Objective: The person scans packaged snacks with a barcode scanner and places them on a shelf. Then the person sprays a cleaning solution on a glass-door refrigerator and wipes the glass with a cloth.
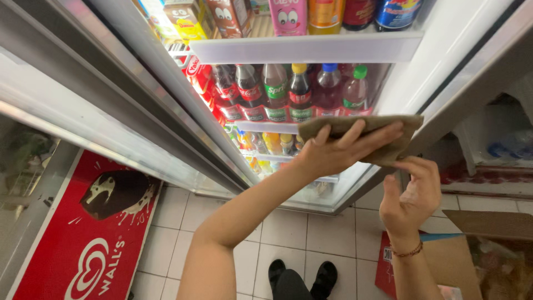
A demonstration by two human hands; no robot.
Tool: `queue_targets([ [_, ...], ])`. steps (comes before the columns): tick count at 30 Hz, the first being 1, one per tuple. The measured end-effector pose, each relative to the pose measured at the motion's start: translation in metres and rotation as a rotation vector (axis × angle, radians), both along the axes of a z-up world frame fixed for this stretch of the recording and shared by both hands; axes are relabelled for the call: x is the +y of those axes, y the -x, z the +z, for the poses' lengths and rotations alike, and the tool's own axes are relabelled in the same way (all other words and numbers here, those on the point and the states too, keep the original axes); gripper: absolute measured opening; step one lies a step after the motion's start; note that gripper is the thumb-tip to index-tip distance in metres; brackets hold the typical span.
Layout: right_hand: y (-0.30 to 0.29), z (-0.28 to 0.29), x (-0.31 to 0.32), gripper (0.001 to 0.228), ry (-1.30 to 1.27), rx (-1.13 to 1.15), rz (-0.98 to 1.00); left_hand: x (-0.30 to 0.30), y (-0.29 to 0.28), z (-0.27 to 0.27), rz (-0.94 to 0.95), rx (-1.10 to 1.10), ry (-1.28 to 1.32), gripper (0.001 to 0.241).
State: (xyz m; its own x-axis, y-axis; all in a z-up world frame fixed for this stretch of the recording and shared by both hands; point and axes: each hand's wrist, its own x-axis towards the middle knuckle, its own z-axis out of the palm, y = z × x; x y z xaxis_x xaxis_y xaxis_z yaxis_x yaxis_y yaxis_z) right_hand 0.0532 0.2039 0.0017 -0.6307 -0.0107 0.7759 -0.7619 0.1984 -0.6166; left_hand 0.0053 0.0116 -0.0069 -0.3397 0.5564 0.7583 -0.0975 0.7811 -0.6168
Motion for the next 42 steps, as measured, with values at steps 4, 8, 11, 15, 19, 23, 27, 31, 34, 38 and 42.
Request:
queue_targets([
  [4, -0.004, -0.01, -0.013, 0.019, -0.049, -0.064, -0.016, -0.045, -0.026, -0.107, -0.039, -0.178, 0.097, 0.057],
  [8, -0.019, -0.018, -0.033, 0.014, -0.155, -0.125, -0.081, -0.115, -0.046, -0.141, -0.036, -0.152, 0.119, 0.054],
  [11, -0.028, -0.019, -0.057, 0.018, -0.192, -0.139, -0.106, -0.133, -0.051, -0.103, -0.068, -0.123, -0.047, 0.053],
  [15, -0.041, -0.019, -0.091, 0.017, -0.19, -0.152, -0.101, -0.171, -0.055, -0.013, -0.1, -0.01, -0.302, 0.036],
  [19, -0.055, -0.023, -0.126, 0.017, -0.202, -0.179, -0.135, -0.197, -0.058, 0.013, -0.16, -0.025, -0.392, 0.033],
  [23, -0.068, -0.033, -0.158, 0.017, -0.147, -0.211, -0.111, -0.218, -0.076, -0.053, -0.192, -0.111, -0.29, 0.036],
  [27, -0.08, -0.044, -0.185, 0.018, -0.139, -0.282, -0.129, -0.246, -0.104, -0.118, -0.173, -0.331, -0.206, 0.042],
  [31, -0.087, -0.057, -0.204, 0.018, -0.141, -0.282, -0.134, -0.248, -0.1, -0.113, -0.154, -0.246, -0.281, 0.038],
  [34, -0.088, -0.07, -0.211, 0.017, -0.15, -0.259, -0.145, -0.244, -0.081, -0.077, -0.171, -0.063, -0.546, 0.037],
  [38, -0.088, -0.099, -0.209, 0.017, -0.14, -0.267, -0.158, -0.236, -0.069, -0.066, -0.203, -0.027, -0.622, 0.05],
  [42, -0.077, -0.146, -0.203, 0.016, -0.142, -0.228, -0.153, -0.233, -0.076, -0.147, -0.223, -0.154, -0.5, 0.043],
])
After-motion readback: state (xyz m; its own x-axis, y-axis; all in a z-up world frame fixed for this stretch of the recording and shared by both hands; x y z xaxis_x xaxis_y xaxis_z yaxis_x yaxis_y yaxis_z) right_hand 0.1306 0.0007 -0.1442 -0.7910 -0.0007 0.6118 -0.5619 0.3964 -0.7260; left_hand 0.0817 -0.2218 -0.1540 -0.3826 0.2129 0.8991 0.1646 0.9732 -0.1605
